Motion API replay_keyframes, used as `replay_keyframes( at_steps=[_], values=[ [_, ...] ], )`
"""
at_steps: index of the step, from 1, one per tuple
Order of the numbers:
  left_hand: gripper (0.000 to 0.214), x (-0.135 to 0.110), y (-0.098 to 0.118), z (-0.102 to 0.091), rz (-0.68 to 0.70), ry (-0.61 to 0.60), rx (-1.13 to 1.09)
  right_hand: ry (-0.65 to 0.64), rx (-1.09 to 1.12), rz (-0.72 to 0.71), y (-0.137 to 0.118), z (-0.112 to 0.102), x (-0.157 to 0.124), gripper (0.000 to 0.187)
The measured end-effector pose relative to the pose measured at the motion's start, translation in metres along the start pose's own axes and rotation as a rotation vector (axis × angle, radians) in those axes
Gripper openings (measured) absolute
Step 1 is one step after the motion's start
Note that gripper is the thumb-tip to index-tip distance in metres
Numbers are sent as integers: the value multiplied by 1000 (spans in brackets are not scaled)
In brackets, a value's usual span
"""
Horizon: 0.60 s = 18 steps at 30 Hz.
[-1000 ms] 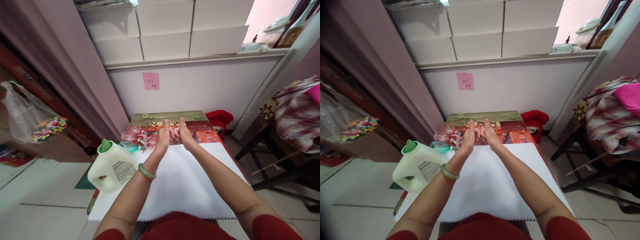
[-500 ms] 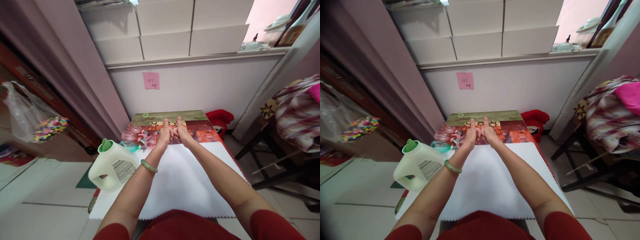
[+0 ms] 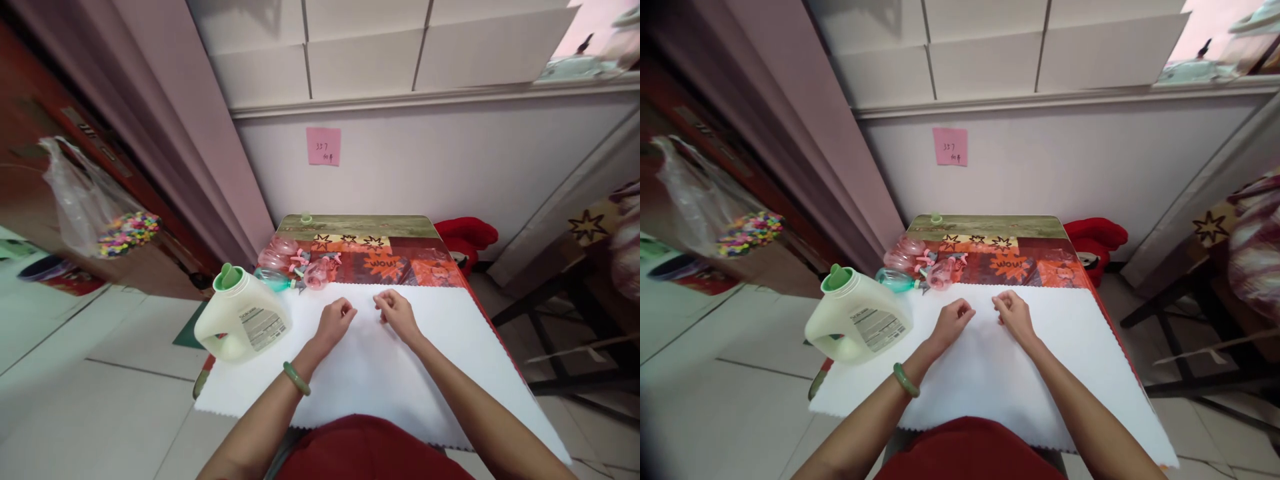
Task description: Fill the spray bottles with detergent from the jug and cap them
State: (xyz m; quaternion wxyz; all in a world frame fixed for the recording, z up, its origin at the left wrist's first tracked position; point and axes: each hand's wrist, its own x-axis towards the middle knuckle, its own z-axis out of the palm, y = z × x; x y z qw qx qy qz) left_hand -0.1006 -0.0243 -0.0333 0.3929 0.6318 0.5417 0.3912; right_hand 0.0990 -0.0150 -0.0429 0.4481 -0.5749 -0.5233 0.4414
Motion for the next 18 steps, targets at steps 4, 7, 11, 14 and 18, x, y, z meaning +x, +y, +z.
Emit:
replay_keyframes(
  at_steps=[4, 7, 11, 14, 18],
  values=[
    [7, -29, -41, -3, 37, 33, 105, -7, -156, -35, 39, -3, -19, 45],
    [8, -36, -54, -4, 69, 59, 144, -2, -261, -79, 53, -1, -25, 37],
    [8, -39, -59, -1, 110, 61, 166, 12, -496, -175, 61, 3, -28, 30],
    [8, -40, -60, 1, 131, 71, 166, 10, -565, -202, 64, 3, -29, 30],
    [12, -32, -58, 0, 127, 158, 164, 6, -588, -197, 65, 3, -28, 29]
  ],
)
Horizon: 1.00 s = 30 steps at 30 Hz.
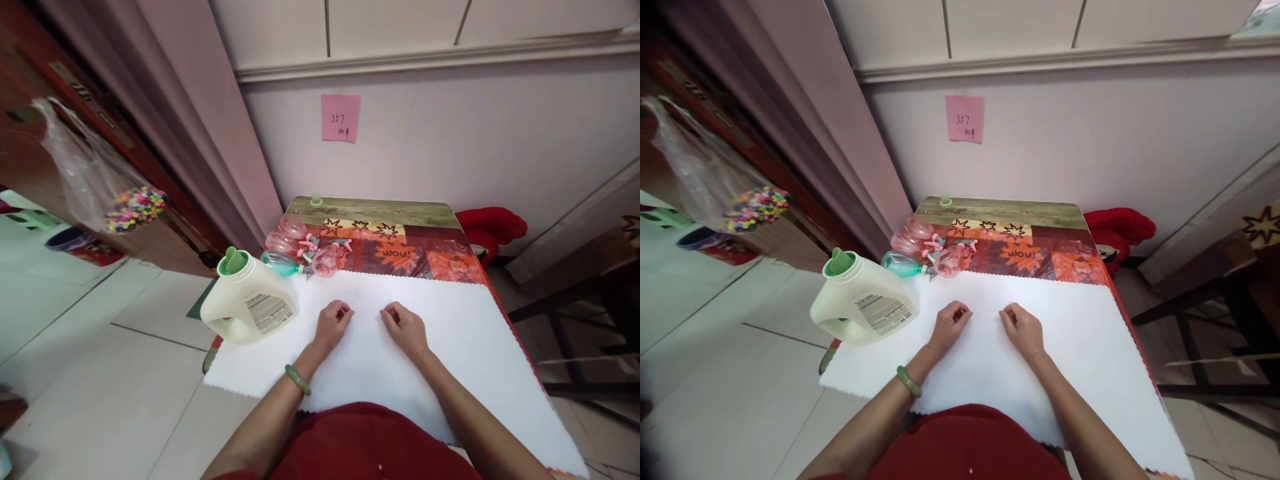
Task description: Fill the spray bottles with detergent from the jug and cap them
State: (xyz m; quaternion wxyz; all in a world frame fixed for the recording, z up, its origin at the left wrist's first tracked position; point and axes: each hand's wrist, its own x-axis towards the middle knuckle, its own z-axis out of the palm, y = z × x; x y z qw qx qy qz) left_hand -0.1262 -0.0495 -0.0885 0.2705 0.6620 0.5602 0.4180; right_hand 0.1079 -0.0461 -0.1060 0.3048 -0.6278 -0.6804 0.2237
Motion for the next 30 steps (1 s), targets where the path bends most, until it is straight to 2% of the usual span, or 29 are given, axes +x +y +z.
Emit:
replay_keyframes(
  at_steps=[2, 5, 8, 11, 14, 16, 19, 23, 25, 28, 30],
  values=[
    [13, 16, 3, -3, -13, 99, 26, 5, -4, -1, 0, 0, 0, 29],
    [15, 53, 11, -10, -15, 261, 90, 11, 0, -8, 0, 1, 1, 30],
    [49, 92, 22, -15, -80, 375, 264, 14, 8, -15, 0, 1, 1, 30],
    [81, 120, 27, -15, -286, 341, 372, 16, 21, -14, 1, 2, 2, 29],
    [99, 131, 22, -14, -428, 328, 270, 14, 43, -10, 1, 2, 2, 28],
    [98, 132, 17, -14, -452, 351, 202, 16, 56, -12, 2, 2, 2, 28],
    [86, 128, 14, -17, -436, 383, 55, 20, 82, -11, 1, 2, 3, 28],
    [78, 117, 20, -18, -409, 405, -240, 24, 137, -1, 0, 2, 3, 28],
    [73, 105, 28, -16, -421, 349, -433, 27, 183, 8, 0, 2, 3, 29],
    [62, 80, 42, -13, -465, 164, -732, 36, 289, 30, -1, 0, 4, 33],
    [60, 61, 51, -13, -510, 49, -891, 57, 363, 47, -6, -5, 8, 42]
  ],
)
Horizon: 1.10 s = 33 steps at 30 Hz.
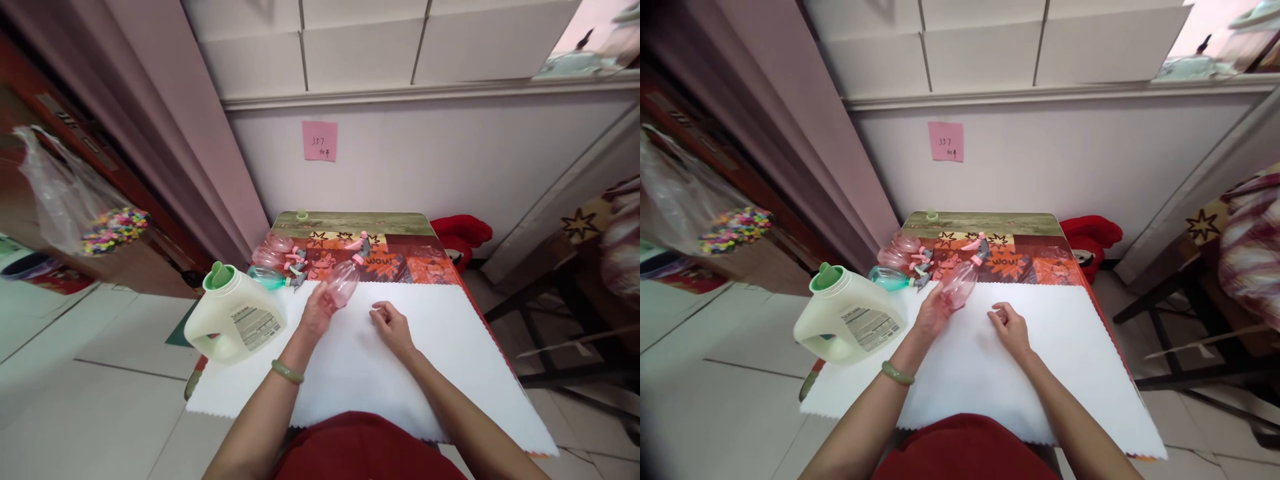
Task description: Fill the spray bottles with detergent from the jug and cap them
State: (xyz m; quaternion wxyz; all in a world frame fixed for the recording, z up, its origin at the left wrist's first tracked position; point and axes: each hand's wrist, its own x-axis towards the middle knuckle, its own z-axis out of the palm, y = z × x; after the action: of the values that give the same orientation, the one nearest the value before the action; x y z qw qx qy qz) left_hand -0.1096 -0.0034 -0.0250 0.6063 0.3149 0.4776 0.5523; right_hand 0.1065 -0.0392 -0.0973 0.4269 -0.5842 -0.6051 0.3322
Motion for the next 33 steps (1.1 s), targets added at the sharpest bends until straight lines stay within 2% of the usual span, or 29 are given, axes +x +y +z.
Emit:
replay_keyframes(
  at_steps=[2, 4, 8, 10, 12, 15, 17, 19, 21, 23, 25, 27, 29, 33],
  values=[
    [60, -17, -3, 0, -92, -83, -91, 12, 166, 36, -13, -4, 7, 54],
    [60, -30, -7, 1, -168, -148, -148, -15, 456, 112, -34, -7, 15, 63],
    [62, -42, -14, 5, -278, -265, -169, -115, 887, 264, -76, -7, 34, 61],
    [67, -42, -17, 8, -229, -287, -27, -34, 992, 318, -91, -4, 42, 58],
    [78, -42, -18, 9, -90, -216, 166, 112, 1003, 349, -99, -1, 46, 54],
    [91, -44, -16, 13, 159, -39, 351, 314, 901, 331, -109, 3, 48, 49],
    [105, -46, -16, 17, 406, -29, 591, 393, 843, 310, -116, 6, 46, 46],
    [102, -48, -19, 22, 678, -47, 911, 396, 817, 302, -124, 11, 42, 44],
    [89, -47, -24, 27, 849, -6, 1094, 366, 795, 281, -131, 15, 37, 41],
    [83, -43, -29, 28, 939, 82, 1110, 351, 767, 247, -137, 18, 33, 39],
    [83, -39, -30, 26, 989, 109, 1064, 350, 743, 214, -139, 19, 30, 38],
    [86, -37, -27, 23, 979, 76, 1008, 328, 732, 206, -139, 16, 29, 39],
    [91, -38, -19, 21, 896, 25, 953, 289, 734, 220, -138, 12, 31, 40],
    [89, -40, 6, 17, 557, -159, 795, 171, 691, 184, -136, -2, 37, 40]
  ],
)
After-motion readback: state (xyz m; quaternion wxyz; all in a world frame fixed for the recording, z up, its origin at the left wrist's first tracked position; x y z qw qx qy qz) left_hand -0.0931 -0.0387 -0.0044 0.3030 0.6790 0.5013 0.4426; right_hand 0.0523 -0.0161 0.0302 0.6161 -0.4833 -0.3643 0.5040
